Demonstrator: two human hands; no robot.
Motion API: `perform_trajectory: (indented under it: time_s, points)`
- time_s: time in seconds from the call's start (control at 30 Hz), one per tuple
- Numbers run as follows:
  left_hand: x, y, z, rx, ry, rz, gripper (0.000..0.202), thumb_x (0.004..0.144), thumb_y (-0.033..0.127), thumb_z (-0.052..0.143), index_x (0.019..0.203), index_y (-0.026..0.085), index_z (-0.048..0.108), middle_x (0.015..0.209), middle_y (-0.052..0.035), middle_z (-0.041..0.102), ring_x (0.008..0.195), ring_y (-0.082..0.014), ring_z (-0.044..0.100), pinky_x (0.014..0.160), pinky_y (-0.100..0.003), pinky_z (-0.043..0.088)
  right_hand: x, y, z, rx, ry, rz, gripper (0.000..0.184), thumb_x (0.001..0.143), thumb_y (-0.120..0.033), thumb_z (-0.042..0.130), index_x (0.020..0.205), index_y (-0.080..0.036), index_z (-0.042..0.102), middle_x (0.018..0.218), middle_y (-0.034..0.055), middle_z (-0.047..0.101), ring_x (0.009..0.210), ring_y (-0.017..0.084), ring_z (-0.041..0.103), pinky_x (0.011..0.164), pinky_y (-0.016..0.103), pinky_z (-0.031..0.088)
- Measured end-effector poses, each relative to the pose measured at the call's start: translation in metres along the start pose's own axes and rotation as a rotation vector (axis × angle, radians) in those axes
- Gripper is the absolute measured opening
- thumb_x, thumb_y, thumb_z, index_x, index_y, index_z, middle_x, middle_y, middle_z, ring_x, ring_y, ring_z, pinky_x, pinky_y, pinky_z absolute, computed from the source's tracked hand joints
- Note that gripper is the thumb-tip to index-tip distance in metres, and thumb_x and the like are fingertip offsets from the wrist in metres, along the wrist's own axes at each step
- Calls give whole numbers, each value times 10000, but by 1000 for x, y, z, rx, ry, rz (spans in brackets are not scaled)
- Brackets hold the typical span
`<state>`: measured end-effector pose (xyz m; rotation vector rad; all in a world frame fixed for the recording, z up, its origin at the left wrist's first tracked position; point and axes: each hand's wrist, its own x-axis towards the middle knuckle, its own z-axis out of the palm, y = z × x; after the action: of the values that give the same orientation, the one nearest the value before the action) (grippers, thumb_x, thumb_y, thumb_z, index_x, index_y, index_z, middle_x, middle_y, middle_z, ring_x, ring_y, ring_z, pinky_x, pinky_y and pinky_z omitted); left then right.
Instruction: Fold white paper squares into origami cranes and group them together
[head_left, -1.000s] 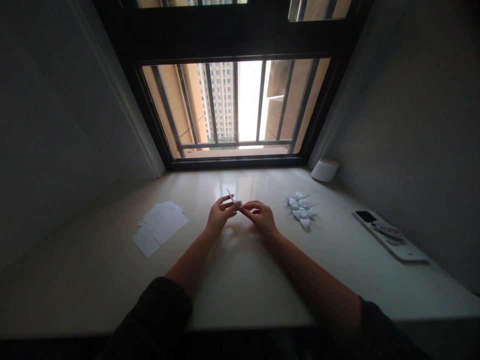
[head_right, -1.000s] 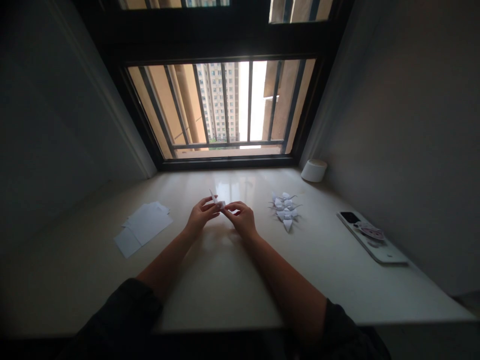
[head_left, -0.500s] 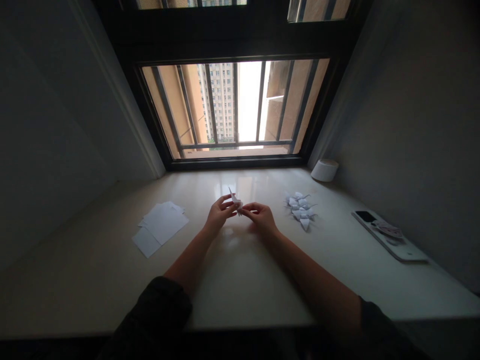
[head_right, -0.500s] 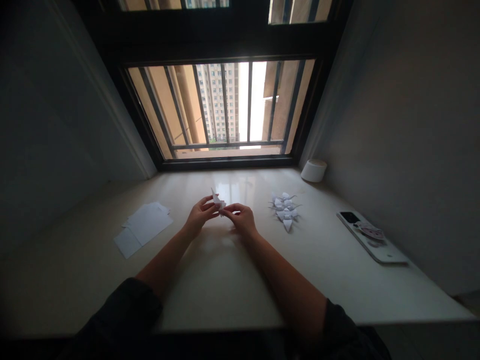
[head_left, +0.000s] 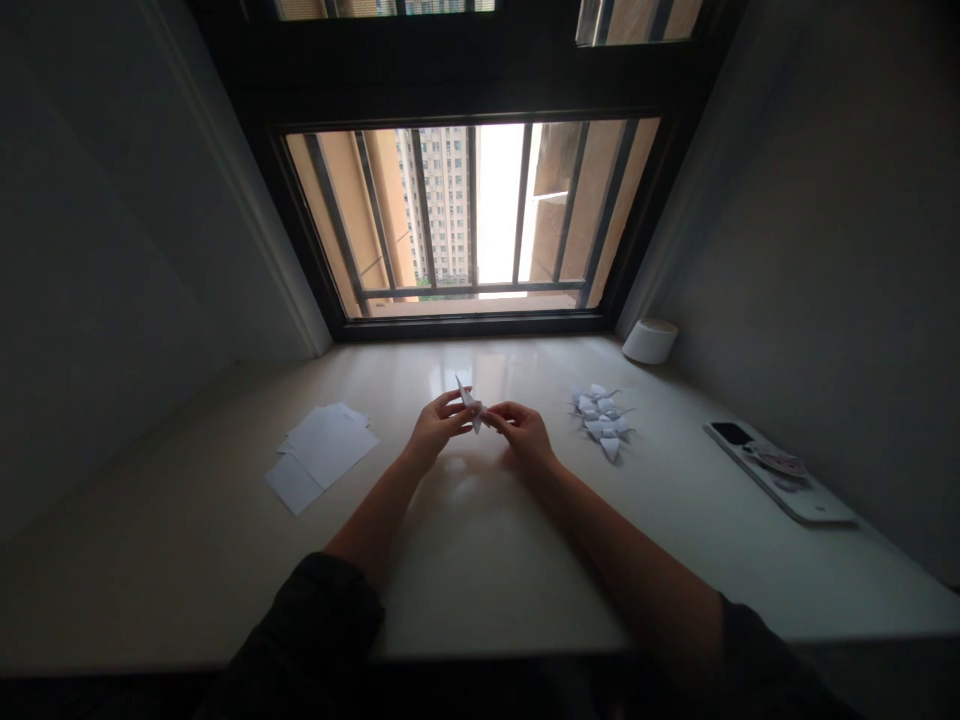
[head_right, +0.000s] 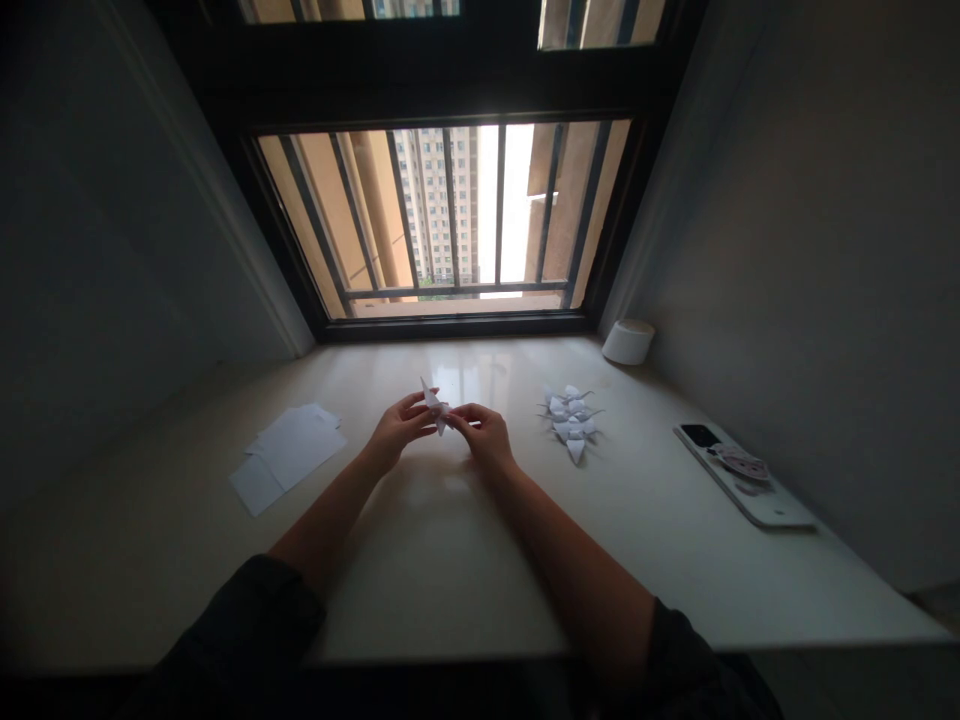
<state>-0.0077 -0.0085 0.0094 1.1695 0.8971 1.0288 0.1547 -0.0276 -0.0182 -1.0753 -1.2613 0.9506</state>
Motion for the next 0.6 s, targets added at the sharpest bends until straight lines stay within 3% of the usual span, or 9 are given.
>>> perform_trajectory:
  time_s: [0.43,0.6]
  points:
    - [2,3,-12,59,-141,-3,625,637,359,773,1202,185,572,1073,-125,665,940,-232,628,839,-365,462,2,1,1,11,-34,-4,315,655,-493,689,691,-181,686,666,27,671,608,153,572,608,285,453]
    - [3,2,-15,80,-157,-21,610,641,333,775,1198,185,574,1026,-117,677,903,-211,629,828,-353,460,-5,-9,0,-171,71,-165,283,735,-480,636,730,-198,665,726,28,673,620,156,578,585,281,453]
